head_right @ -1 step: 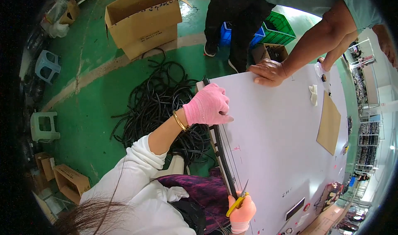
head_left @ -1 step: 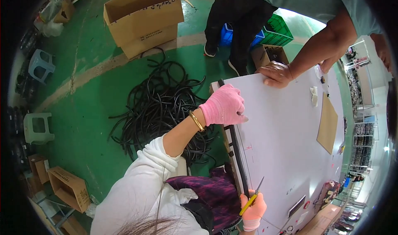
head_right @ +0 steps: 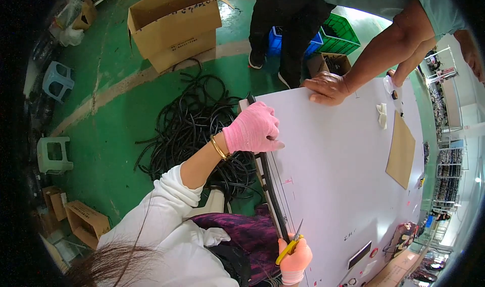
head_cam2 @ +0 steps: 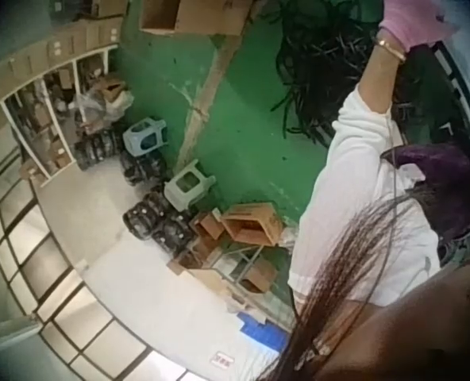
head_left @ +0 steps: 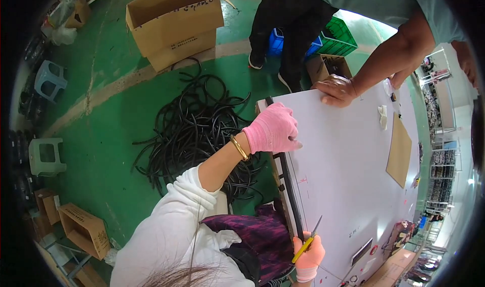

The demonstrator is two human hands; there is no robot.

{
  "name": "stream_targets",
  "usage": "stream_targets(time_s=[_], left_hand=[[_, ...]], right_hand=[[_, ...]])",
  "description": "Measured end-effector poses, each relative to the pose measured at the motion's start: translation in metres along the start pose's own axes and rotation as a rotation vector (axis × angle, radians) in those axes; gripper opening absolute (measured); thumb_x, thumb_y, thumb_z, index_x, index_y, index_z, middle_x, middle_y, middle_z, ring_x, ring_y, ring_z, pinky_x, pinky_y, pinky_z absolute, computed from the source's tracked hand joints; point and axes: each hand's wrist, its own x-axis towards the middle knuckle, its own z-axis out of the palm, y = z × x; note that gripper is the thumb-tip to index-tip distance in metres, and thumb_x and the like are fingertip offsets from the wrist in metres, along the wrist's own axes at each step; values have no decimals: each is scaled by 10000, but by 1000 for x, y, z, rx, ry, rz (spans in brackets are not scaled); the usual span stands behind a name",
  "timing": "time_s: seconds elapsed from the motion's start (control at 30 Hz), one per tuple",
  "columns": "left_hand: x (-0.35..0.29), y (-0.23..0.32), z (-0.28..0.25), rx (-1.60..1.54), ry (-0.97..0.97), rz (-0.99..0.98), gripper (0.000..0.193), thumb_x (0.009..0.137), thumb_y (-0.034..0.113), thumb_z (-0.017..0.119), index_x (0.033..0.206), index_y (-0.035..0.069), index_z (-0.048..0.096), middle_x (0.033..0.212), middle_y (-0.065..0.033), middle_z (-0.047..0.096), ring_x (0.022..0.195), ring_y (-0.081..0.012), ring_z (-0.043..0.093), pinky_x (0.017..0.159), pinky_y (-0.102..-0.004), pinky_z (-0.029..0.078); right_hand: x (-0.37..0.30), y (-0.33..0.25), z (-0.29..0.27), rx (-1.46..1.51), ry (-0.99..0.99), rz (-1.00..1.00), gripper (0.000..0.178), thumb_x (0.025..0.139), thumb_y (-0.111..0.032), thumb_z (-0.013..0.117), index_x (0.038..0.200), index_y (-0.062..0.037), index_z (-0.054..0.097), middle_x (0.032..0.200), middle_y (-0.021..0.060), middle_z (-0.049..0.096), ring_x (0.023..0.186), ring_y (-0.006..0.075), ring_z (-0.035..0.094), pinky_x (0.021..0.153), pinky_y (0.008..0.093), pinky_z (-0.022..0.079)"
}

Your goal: Cutting sections of thick black cable using yellow handled scissors on a large white table.

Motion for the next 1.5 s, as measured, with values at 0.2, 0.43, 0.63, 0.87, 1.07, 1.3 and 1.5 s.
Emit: stream_targets(time_s=[0.2,0.43,0.63,0.87,1.07,1.3,1.5], left_hand=[[-3,0,-1,-37,44,18,347,696,329,730,461,135,565,548,-13,530,690,-230,575,726,-364,415],[1,0,-4,-82,56,42,356,686,325,733,453,134,545,540,-12,521,674,-232,564,702,-368,406],[-2,-3,-3,-78,30,29,359,679,327,740,455,128,542,549,-15,515,680,-233,559,694,-368,402],[-6,-1,-5,-74,44,43,349,655,314,754,460,121,540,565,-25,514,665,-242,554,667,-374,401],[1,4,0,11,25,36,255,579,269,760,532,131,551,609,-57,545,641,-273,576,594,-388,429],[6,4,0,131,-12,49,289,574,129,742,589,75,458,647,-89,475,663,-295,516,574,-398,399],[7,-1,4,60,-59,61,331,697,32,728,645,20,402,638,-102,396,640,-278,435,586,-384,346]], right_hand=[[1,5,-1,18,30,18,266,718,-89,839,889,-35,643,670,106,600,557,268,582,549,338,456],[3,7,-7,60,43,60,234,729,-80,828,866,-31,645,639,95,588,532,226,567,540,314,447],[6,0,-11,-20,-40,56,242,769,-40,796,945,6,637,743,66,664,642,116,587,622,258,484],[4,-5,-14,-39,-44,47,252,759,-58,805,941,-3,639,719,93,644,614,158,587,609,278,482],[-5,-5,-20,-104,-78,24,295,762,-137,831,951,-16,639,745,155,649,630,291,631,621,332,501],[-81,64,-73,160,-224,342,342,786,-158,815,1026,-2,626,745,116,676,588,189,621,578,308,498],[-95,102,-117,415,-190,709,284,865,-224,742,993,-5,614,728,49,660,591,116,574,557,279,464]])
